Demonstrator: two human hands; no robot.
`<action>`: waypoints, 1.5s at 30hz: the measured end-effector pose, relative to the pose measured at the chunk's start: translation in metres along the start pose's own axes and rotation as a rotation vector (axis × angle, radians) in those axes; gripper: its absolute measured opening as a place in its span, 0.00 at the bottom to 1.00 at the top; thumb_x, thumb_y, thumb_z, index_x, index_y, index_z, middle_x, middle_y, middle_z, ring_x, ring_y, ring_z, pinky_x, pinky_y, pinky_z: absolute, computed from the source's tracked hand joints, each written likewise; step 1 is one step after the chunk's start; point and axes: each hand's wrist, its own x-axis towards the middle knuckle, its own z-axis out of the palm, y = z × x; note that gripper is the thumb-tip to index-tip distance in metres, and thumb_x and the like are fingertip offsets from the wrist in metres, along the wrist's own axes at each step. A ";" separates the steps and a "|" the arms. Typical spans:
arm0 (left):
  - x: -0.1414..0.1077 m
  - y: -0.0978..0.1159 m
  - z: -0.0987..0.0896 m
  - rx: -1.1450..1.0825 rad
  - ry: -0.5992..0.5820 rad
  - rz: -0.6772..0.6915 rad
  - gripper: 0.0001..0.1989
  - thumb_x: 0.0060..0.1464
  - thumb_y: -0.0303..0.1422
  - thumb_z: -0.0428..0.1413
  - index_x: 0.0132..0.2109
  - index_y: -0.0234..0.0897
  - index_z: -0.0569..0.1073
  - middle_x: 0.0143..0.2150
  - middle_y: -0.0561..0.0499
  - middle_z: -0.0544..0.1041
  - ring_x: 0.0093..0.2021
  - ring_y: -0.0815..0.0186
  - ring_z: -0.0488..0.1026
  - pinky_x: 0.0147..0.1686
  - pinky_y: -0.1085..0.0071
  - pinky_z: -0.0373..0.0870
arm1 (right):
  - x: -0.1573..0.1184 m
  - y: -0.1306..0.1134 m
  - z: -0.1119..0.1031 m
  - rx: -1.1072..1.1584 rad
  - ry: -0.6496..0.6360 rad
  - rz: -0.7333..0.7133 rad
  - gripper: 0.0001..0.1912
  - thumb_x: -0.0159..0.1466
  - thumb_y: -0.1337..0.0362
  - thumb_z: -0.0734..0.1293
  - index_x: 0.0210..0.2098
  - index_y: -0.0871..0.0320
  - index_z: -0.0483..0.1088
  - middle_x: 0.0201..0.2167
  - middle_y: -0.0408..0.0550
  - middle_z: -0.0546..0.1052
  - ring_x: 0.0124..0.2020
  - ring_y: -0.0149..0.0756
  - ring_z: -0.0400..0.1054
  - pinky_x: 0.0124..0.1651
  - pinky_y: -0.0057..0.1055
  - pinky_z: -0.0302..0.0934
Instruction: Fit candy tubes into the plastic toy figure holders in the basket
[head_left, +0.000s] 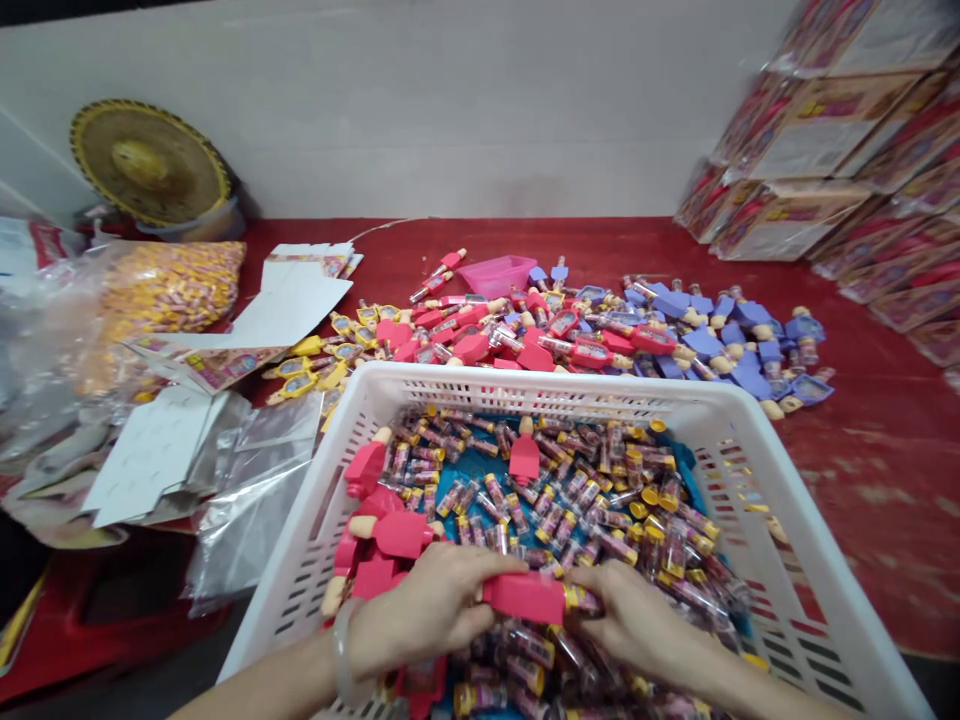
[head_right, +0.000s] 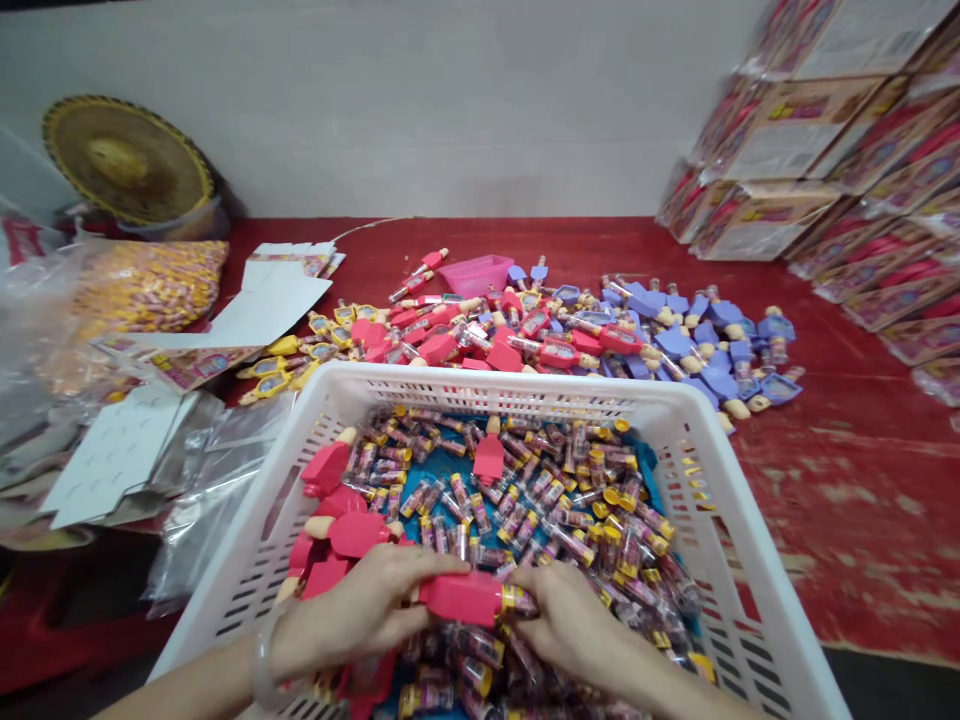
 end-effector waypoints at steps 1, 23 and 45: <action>0.000 -0.002 0.001 0.146 0.069 0.085 0.20 0.58 0.27 0.51 0.57 0.43 0.68 0.36 0.50 0.74 0.35 0.67 0.69 0.34 0.73 0.66 | 0.001 -0.002 -0.001 0.124 -0.116 0.068 0.05 0.56 0.67 0.64 0.31 0.58 0.73 0.25 0.40 0.74 0.26 0.32 0.65 0.27 0.24 0.54; 0.005 -0.003 -0.002 0.120 0.113 0.036 0.25 0.54 0.27 0.54 0.58 0.41 0.63 0.45 0.50 0.76 0.40 0.65 0.74 0.39 0.71 0.69 | 0.003 0.015 -0.004 -0.377 0.455 -0.210 0.15 0.54 0.73 0.60 0.38 0.60 0.73 0.32 0.52 0.76 0.34 0.40 0.67 0.40 0.35 0.57; 0.006 -0.010 0.003 0.170 0.127 0.005 0.19 0.57 0.26 0.49 0.55 0.36 0.69 0.37 0.47 0.74 0.35 0.64 0.69 0.35 0.70 0.65 | -0.002 0.013 -0.011 -0.437 0.098 -0.002 0.11 0.50 0.75 0.61 0.30 0.56 0.70 0.24 0.43 0.75 0.27 0.35 0.67 0.30 0.28 0.50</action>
